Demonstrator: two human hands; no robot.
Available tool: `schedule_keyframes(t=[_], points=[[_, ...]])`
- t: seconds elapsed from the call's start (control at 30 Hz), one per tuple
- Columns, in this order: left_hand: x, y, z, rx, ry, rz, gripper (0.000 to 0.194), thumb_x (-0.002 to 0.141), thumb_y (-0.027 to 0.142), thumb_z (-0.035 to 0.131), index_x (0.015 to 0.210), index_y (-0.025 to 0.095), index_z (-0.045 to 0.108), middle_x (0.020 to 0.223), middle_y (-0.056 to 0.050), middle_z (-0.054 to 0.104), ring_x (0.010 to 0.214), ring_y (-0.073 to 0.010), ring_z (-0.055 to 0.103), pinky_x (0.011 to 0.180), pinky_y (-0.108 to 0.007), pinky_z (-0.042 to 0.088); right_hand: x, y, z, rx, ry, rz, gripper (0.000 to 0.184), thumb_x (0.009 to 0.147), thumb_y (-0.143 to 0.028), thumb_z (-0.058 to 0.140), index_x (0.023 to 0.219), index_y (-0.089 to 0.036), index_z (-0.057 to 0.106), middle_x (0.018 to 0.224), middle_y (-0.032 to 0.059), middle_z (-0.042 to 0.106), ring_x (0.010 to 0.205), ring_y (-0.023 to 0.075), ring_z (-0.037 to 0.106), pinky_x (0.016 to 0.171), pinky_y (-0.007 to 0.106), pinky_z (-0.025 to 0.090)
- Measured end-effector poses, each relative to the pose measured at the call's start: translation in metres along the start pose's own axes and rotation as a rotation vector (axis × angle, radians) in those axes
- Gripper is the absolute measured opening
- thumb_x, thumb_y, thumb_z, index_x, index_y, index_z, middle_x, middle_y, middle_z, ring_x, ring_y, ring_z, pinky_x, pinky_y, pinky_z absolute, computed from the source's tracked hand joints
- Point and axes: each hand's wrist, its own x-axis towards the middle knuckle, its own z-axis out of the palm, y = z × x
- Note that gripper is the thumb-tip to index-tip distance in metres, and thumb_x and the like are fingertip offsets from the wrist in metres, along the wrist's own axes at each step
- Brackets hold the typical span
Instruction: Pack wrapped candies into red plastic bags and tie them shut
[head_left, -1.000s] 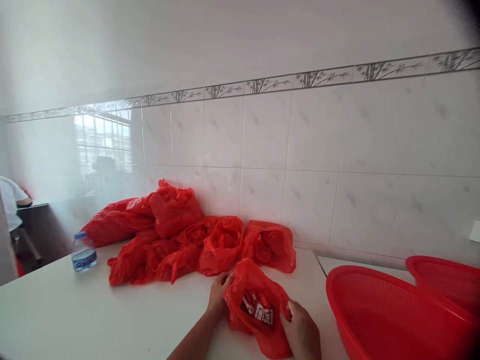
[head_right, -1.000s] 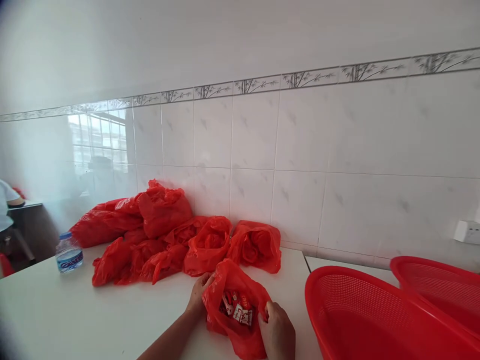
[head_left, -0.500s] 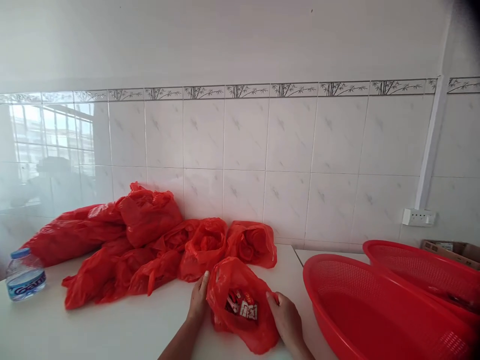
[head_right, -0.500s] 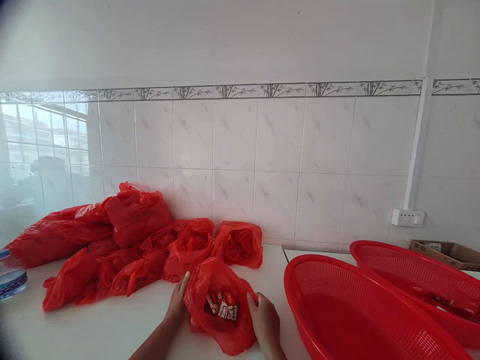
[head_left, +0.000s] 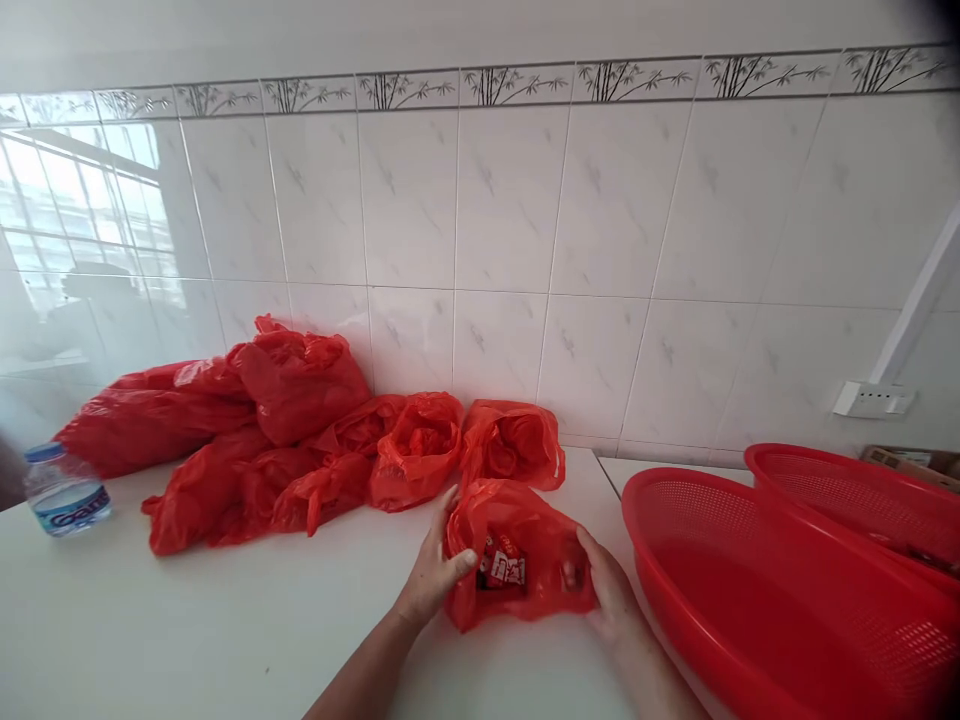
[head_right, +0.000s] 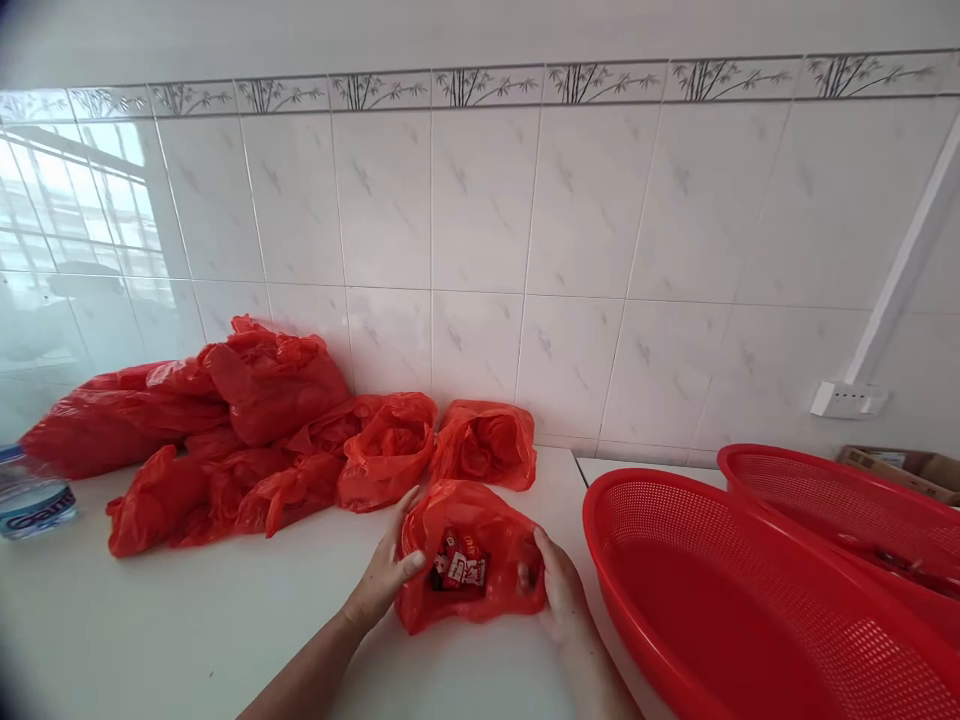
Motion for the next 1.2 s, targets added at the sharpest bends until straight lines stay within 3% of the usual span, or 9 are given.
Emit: schedule_keyframes(t=[0.13, 0.3, 0.43, 0.6, 0.7, 0.8, 0.9, 1.03, 1.2], points=[[0.002, -0.013, 0.006, 0.281, -0.111, -0.088, 0.091, 0.068, 0.046, 0.073, 0.144, 0.024, 0.029, 0.145, -0.012, 0.039, 0.132, -0.0318, 0.038, 0.106, -0.044, 0.035, -0.003, -0.012, 0.005, 0.163, -0.071, 0.067, 0.031, 0.077, -0.051, 0.063, 0.088, -0.023, 0.059, 0.073, 0.0004, 0.065, 0.058, 0.0116, 0.055, 0.048, 0.02, 0.039], [0.025, -0.033, 0.017, 0.404, -0.012, -0.12, 0.066, 0.066, 0.042, 0.071, 0.126, 0.019, 0.056, 0.13, -0.013, 0.055, 0.123, -0.0327, 0.046, 0.106, -0.046, 0.032, -0.001, -0.007, 0.012, 0.334, -0.199, 0.099, 0.041, 0.082, -0.047, 0.062, 0.117, -0.029, 0.052, 0.095, 0.0034, 0.068, 0.065, 0.0106, 0.058, 0.051, 0.018, 0.042], [0.038, -0.035, 0.024, 0.392, 0.079, -0.121, 0.058, 0.067, 0.042, 0.069, 0.119, 0.018, 0.061, 0.122, -0.013, 0.059, 0.118, -0.033, 0.05, 0.104, -0.047, 0.032, -0.002, 0.004, 0.015, 0.178, -0.056, 0.064, 0.055, 0.082, -0.055, 0.056, 0.13, -0.031, 0.042, 0.088, 0.0005, 0.066, 0.062, 0.0102, 0.057, 0.051, 0.019, 0.042], [0.037, -0.037, 0.016, 0.251, 0.14, -0.117, 0.031, 0.078, 0.041, 0.057, 0.097, 0.019, 0.068, 0.109, -0.008, 0.064, 0.105, -0.0254, 0.058, 0.096, -0.038, 0.04, -0.006, 0.014, 0.03, -0.187, 0.197, -0.094, 0.058, 0.075, -0.056, 0.064, 0.12, -0.024, 0.046, 0.086, 0.0006, 0.063, 0.063, 0.0141, 0.059, 0.053, 0.024, 0.046], [0.036, -0.041, 0.01, 0.151, 0.206, -0.145, 0.032, 0.082, 0.042, 0.05, 0.093, 0.017, 0.068, 0.1, -0.008, 0.066, 0.095, -0.024, 0.061, 0.089, -0.037, 0.045, 0.002, 0.02, 0.05, -0.251, 0.264, -0.183, 0.07, 0.069, -0.052, 0.07, 0.124, -0.021, 0.039, 0.11, 0.0078, 0.06, 0.089, 0.0212, 0.062, 0.07, 0.03, 0.051], [0.035, -0.043, 0.007, 0.048, 0.254, -0.17, 0.036, 0.084, 0.046, 0.049, 0.095, 0.016, 0.066, 0.095, -0.008, 0.068, 0.089, -0.0233, 0.063, 0.081, -0.035, 0.049, 0.016, 0.027, 0.068, -0.318, 0.295, -0.292, 0.088, 0.062, -0.048, 0.076, 0.133, -0.021, 0.031, 0.14, 0.0132, 0.039, 0.128, 0.0272, 0.039, 0.1, 0.037, 0.04], [0.034, -0.042, 0.006, -0.038, 0.292, -0.19, 0.039, 0.084, 0.049, 0.049, 0.096, 0.016, 0.066, 0.093, -0.008, 0.069, 0.085, -0.0233, 0.064, 0.077, -0.034, 0.05, 0.027, 0.036, 0.076, -0.429, 0.265, -0.355, 0.094, 0.063, -0.043, 0.075, 0.139, -0.02, 0.026, 0.143, 0.0144, 0.034, 0.132, 0.0279, 0.034, 0.105, 0.039, 0.035], [0.037, -0.038, 0.003, -0.113, 0.387, -0.207, 0.042, 0.084, 0.053, 0.05, 0.094, 0.016, 0.067, 0.092, -0.008, 0.07, 0.088, -0.0236, 0.064, 0.079, -0.033, 0.05, 0.034, 0.043, 0.066, -0.442, 0.233, -0.256, 0.06, 0.071, -0.035, 0.064, 0.126, -0.021, 0.043, 0.109, 0.0086, 0.061, 0.096, 0.0245, 0.06, 0.081, 0.035, 0.048], [0.039, -0.036, -0.009, -0.127, 0.608, -0.257, 0.047, 0.081, 0.061, 0.048, 0.087, 0.018, 0.065, 0.083, -0.004, 0.067, 0.073, -0.0183, 0.059, 0.066, -0.028, 0.046, 0.034, 0.029, 0.039, -0.412, 0.277, -0.233, 0.017, 0.077, -0.034, 0.055, 0.087, -0.021, 0.058, 0.081, 0.0012, 0.062, 0.073, 0.0189, 0.056, 0.062, 0.027, 0.045]])
